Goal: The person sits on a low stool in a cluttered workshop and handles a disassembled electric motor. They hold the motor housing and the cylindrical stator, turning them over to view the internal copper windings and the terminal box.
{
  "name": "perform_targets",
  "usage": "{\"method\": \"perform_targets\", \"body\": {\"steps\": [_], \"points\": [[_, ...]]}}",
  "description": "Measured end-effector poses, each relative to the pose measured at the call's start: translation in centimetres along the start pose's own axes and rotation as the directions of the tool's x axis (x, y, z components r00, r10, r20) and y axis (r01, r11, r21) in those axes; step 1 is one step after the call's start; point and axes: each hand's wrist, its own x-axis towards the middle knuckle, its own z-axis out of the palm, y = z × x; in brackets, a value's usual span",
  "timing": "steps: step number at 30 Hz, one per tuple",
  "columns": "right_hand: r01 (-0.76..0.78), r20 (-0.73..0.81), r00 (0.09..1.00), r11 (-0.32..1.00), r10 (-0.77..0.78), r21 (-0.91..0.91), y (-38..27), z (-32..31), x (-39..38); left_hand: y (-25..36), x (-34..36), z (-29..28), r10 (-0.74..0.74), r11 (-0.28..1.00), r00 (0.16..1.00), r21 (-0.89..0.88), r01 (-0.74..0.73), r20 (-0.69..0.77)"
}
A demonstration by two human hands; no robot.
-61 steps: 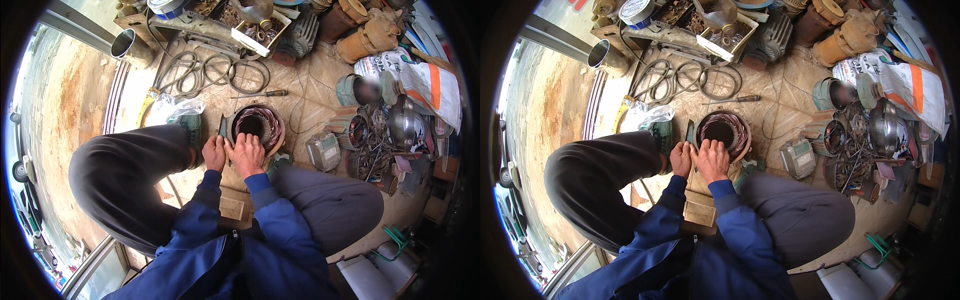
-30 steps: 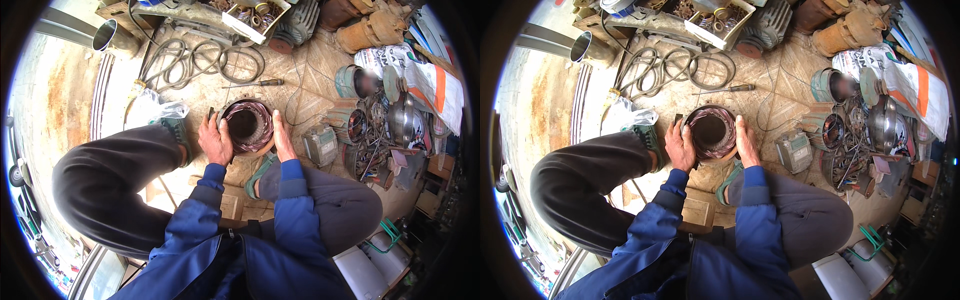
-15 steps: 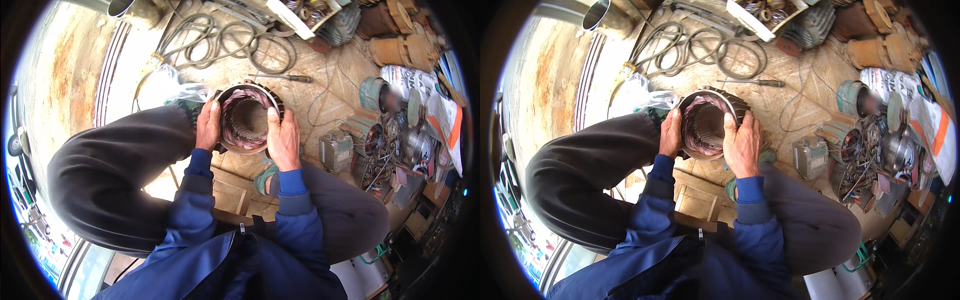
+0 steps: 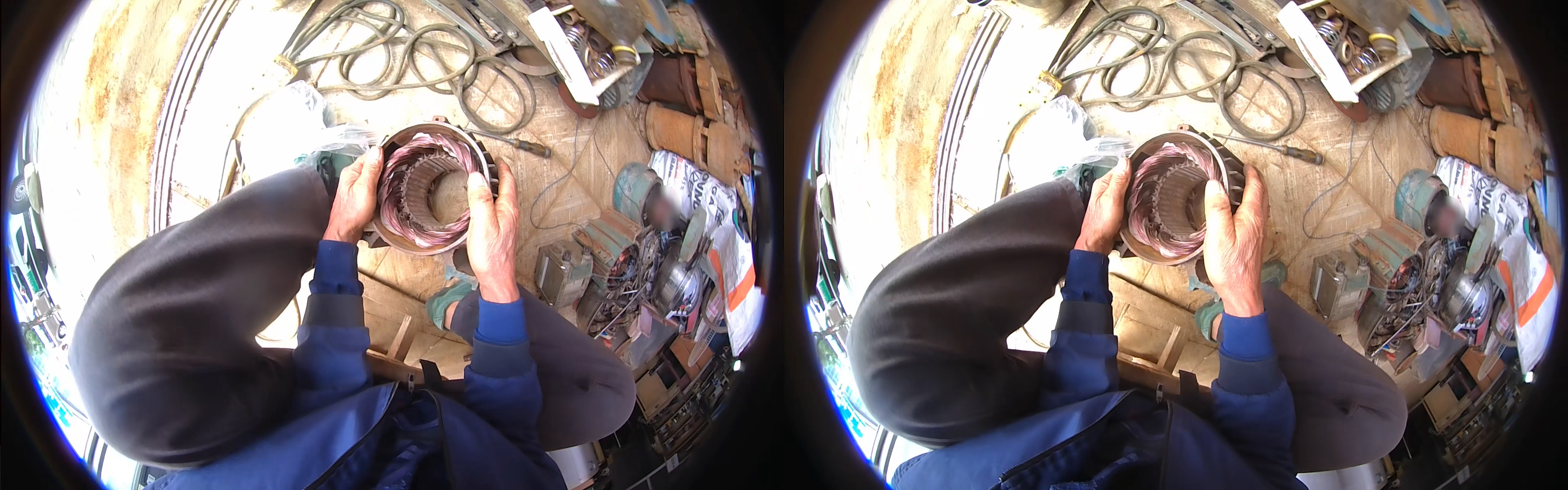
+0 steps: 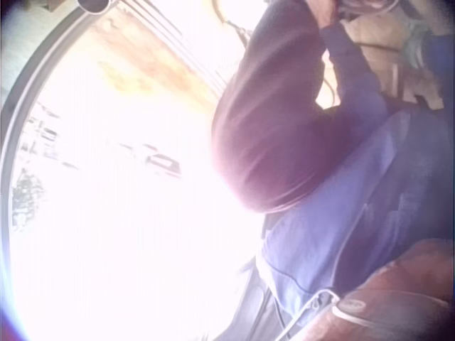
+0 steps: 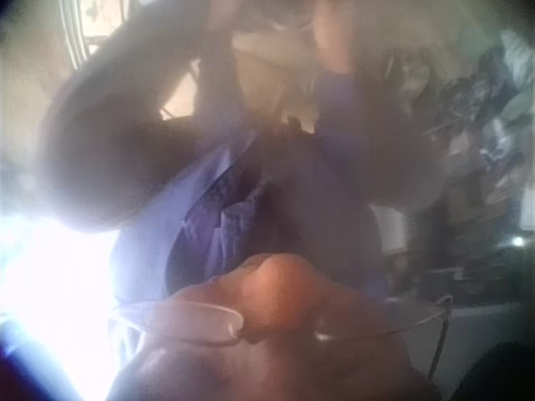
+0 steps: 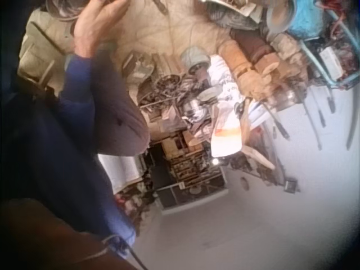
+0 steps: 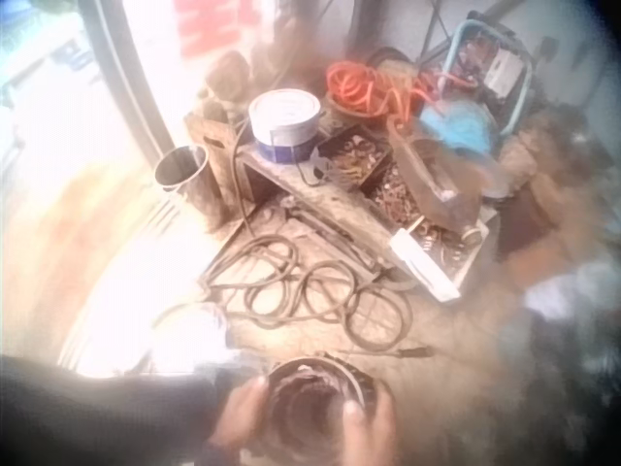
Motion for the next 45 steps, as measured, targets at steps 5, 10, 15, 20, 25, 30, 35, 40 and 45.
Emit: {"method": "perform_targets", "body": {"steps": [5,10,15,20,25,30,35,40,45], "points": [[0.022,0.075,0.997,0.998,-0.017,-0.062,-1.8,0.7,1.5,-0.2,1.1,-0.6,-0.077,0.991,0.996,-0.11,0.071,-0.045],[0.053,0.089,0.995,0.996,-0.047,-0.077,-2.8,1.9,1.8,-0.6,1.6,-1.4,-0.097,0.991,0.992,-0.099,0.088,-0.083],[0.041,0.102,0.994,0.996,-0.032,-0.084,-2.9,2.1,2.0,0.0,1.5,-0.9,-0.136,0.985,0.986,-0.115,0.125,-0.095],[-0.007,0.122,0.992,0.995,0.019,-0.103,-3.3,1.9,2.1,-0.1,1.7,-0.8,-0.111,0.988,0.987,-0.121,0.097,-0.113],[0.025,0.11,0.994,0.997,-0.017,-0.071,-2.8,2.0,2.1,-0.3,1.7,-0.9,-0.115,0.991,0.986,-0.079,0.106,-0.117],[0.024,0.113,0.994,0.995,-0.013,-0.094,-3.1,2.0,2.2,-0.6,1.7,-1.0,-0.111,0.992,0.986,-0.076,0.102,-0.128],[-0.033,0.124,0.991,0.996,0.043,-0.082,-3.1,1.9,2.0,-0.2,1.6,-0.8,-0.115,0.991,0.985,-0.087,0.104,-0.13],[0.009,0.119,0.993,0.999,-0.003,-0.044,-2.7,2.0,2.0,-0.1,1.6,-0.7,-0.114,0.991,0.986,-0.089,0.103,-0.122],[0.022,0.13,0.991,0.999,-0.017,-0.037,-2.7,2.0,1.8,-0.2,1.4,-1.0,-0.109,0.99,0.986,-0.105,0.096,-0.123]]}}
